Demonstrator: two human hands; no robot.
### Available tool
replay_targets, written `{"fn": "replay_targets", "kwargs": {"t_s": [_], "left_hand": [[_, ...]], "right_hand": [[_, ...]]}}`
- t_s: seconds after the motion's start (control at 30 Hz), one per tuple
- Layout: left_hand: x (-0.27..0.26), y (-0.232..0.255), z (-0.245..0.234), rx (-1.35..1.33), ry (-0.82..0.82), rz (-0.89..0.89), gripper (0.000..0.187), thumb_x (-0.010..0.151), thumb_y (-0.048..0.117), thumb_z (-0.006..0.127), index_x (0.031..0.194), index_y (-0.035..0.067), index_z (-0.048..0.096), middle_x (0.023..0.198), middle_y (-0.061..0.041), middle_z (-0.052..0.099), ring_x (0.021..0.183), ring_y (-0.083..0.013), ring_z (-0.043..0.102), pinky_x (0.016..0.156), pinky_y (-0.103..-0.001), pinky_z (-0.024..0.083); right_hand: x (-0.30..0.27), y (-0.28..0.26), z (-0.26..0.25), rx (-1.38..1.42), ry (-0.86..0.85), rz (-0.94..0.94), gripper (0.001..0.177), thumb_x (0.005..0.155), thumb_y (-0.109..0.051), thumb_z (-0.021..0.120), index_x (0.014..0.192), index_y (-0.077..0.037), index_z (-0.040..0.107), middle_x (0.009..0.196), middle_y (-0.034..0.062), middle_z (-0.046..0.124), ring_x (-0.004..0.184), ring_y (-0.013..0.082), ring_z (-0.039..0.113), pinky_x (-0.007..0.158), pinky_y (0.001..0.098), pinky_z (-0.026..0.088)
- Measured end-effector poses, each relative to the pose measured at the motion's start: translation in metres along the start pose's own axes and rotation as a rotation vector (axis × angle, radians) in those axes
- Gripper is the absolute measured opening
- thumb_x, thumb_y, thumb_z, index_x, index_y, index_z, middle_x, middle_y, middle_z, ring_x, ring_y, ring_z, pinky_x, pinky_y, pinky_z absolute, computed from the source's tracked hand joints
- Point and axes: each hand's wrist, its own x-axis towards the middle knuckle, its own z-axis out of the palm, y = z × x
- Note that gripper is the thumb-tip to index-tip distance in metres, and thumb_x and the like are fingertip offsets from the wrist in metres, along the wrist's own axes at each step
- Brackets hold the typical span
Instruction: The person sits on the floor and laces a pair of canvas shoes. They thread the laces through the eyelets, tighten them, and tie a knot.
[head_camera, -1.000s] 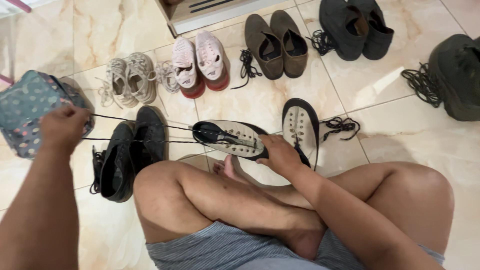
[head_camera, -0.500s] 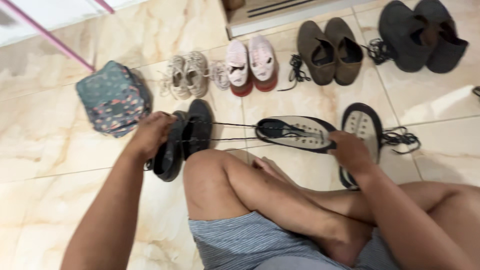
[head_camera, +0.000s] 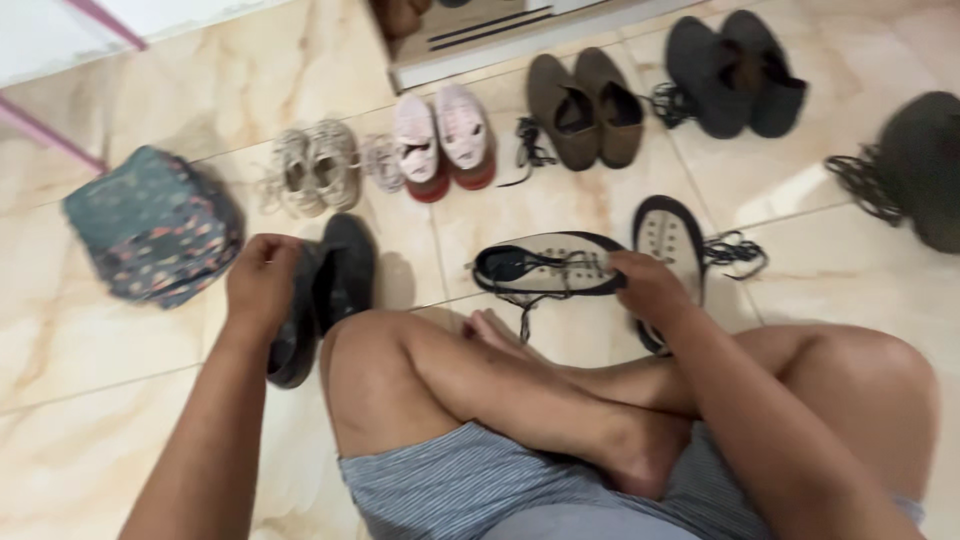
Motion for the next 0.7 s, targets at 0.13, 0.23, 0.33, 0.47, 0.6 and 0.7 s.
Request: {"fn": "replay_targets", "kwargs": {"t_s": [0.13, 0.23, 0.33, 0.47, 0.6, 0.7], "left_hand": [[-0.033, 0.057, 0.089, -0.111, -0.396, 0.293, 0.021, 0.093, 0.015, 0.067, 0.111, 0.005, 0.071, 0.095, -0.009, 0.076, 0.086, -0.0158, 0.070, 0.078, -0.030, 0.055], [-0.062, 0.100, 0.166, 0.067, -0.633, 0.204, 0.031, 0.087, 0.025, 0.074, 0.113, 0.009, 0.073, 0.101, -0.013, 0.076, 0.092, -0.0276, 0.072, 0.082, -0.039, 0.056], [-0.081, 0.128, 0.220, 0.426, -0.655, 0.220, 0.033, 0.089, 0.035, 0.069, 0.112, 0.012, 0.074, 0.111, -0.016, 0.074, 0.106, -0.0371, 0.068, 0.092, -0.048, 0.052], [-0.083, 0.130, 0.254, 0.464, -0.721, 0.156, 0.036, 0.092, 0.035, 0.068, 0.117, 0.010, 0.070, 0.111, -0.020, 0.072, 0.106, -0.0377, 0.066, 0.091, -0.050, 0.049], [-0.076, 0.101, 0.263, 0.359, -0.797, 0.034, 0.035, 0.091, 0.039, 0.069, 0.109, 0.009, 0.075, 0.105, -0.018, 0.076, 0.098, -0.0328, 0.072, 0.088, -0.042, 0.054], [-0.065, 0.084, 0.266, 0.260, -0.785, -0.071, 0.036, 0.092, 0.040, 0.068, 0.105, 0.007, 0.077, 0.095, -0.018, 0.076, 0.088, -0.0314, 0.072, 0.083, -0.040, 0.054]], "right_hand": [[0.000, -0.022, -0.008, 0.011, -0.045, 0.149, 0.044, 0.074, -0.010, 0.077, 0.117, -0.009, 0.069, 0.128, 0.0117, 0.069, 0.116, 0.0336, 0.065, 0.099, 0.0410, 0.052], [0.001, -0.036, -0.019, -0.011, -0.021, 0.107, 0.047, 0.075, -0.013, 0.078, 0.120, -0.008, 0.068, 0.129, 0.0150, 0.068, 0.118, 0.0354, 0.063, 0.099, 0.0429, 0.051], [0.004, -0.045, -0.023, 0.043, -0.058, 0.094, 0.055, 0.077, -0.015, 0.078, 0.130, -0.008, 0.065, 0.131, 0.0165, 0.065, 0.122, 0.0376, 0.060, 0.102, 0.0444, 0.049], [0.011, -0.056, -0.014, 0.061, -0.111, 0.031, 0.068, 0.079, -0.012, 0.073, 0.145, -0.008, 0.056, 0.136, 0.0164, 0.059, 0.128, 0.0390, 0.052, 0.106, 0.0505, 0.039], [0.019, -0.054, -0.001, 0.114, -0.156, 0.124, 0.053, 0.078, -0.015, 0.075, 0.131, -0.016, 0.065, 0.130, 0.0090, 0.062, 0.130, 0.0337, 0.048, 0.107, 0.0512, 0.033], [0.024, -0.046, 0.004, 0.128, -0.164, 0.173, 0.026, 0.084, -0.019, 0.074, 0.109, -0.020, 0.075, 0.120, 0.0040, 0.069, 0.123, 0.0296, 0.055, 0.106, 0.0473, 0.038]]}}
